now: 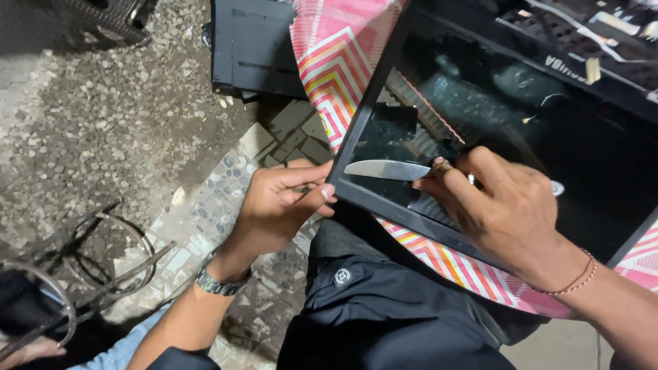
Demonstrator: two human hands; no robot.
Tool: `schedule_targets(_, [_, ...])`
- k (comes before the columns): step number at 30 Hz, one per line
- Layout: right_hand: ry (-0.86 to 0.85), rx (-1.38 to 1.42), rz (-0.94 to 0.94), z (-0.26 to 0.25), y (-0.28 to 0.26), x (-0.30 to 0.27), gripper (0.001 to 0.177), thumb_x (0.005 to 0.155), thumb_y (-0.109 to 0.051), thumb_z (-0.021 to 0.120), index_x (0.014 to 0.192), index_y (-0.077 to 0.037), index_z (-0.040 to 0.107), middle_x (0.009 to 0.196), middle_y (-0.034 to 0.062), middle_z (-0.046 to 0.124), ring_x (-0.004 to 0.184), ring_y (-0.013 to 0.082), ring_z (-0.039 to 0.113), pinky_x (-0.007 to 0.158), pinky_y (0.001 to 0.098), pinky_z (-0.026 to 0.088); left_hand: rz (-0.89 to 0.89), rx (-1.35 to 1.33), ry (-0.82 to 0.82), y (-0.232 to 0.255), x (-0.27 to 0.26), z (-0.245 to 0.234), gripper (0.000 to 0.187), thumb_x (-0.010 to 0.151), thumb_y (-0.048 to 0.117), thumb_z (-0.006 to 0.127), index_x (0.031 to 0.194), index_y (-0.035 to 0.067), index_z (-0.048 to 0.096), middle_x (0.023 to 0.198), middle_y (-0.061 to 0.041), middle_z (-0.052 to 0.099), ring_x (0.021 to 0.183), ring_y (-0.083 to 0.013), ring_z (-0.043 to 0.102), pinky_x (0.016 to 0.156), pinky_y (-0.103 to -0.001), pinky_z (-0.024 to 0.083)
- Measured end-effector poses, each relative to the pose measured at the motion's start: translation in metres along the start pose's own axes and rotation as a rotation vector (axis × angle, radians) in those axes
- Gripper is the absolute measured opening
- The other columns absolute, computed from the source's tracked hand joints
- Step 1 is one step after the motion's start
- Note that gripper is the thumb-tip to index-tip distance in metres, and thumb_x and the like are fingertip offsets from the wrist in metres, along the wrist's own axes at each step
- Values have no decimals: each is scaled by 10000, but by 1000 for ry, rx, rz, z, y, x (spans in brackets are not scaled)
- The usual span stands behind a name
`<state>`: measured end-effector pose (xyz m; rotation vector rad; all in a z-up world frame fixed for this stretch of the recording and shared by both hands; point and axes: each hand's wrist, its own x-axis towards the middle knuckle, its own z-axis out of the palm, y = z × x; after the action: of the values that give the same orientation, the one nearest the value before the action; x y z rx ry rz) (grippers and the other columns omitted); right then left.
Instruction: The person uses a metal prying tool to separate the bezel and casing of a disassembled laptop. They work along the edges of the screen and the back lid, which is covered in stickers, to release clips and remove the outer shell components.
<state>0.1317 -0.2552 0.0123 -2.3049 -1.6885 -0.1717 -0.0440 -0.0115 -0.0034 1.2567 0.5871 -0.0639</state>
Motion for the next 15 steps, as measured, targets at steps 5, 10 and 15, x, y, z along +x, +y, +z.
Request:
schedule_targets(5, [30,-120,137,6,8,-5,265,1101,-365,828,1052,-130,716,932,53,597,605,194,580,467,334,382,-43,43,95,-1,1,6,384,878,88,736,1232,-59,719,929,-82,683,771,-171,724,702,-284,705])
schedule_targets(10, [37,-118,148,3,5,5,311,1108,-360,806,982,-111,670,917,73,580,543,195,541,435,340,362,-10,164,94,11,0,11,409,864,113,735,1223,-83,718,903,-101,699,774,-153,703,673,-228,648])
schedule_targets(15, [-2,-210,137,-4,14,-6,318,1099,-392,866,1017,-134,701,953,59,595,593,175,579,465,316,381,343,655,225,30,6,25,437,867,291,724,1181,-12,727,989,-157,753,857,-200,734,709,-296,681])
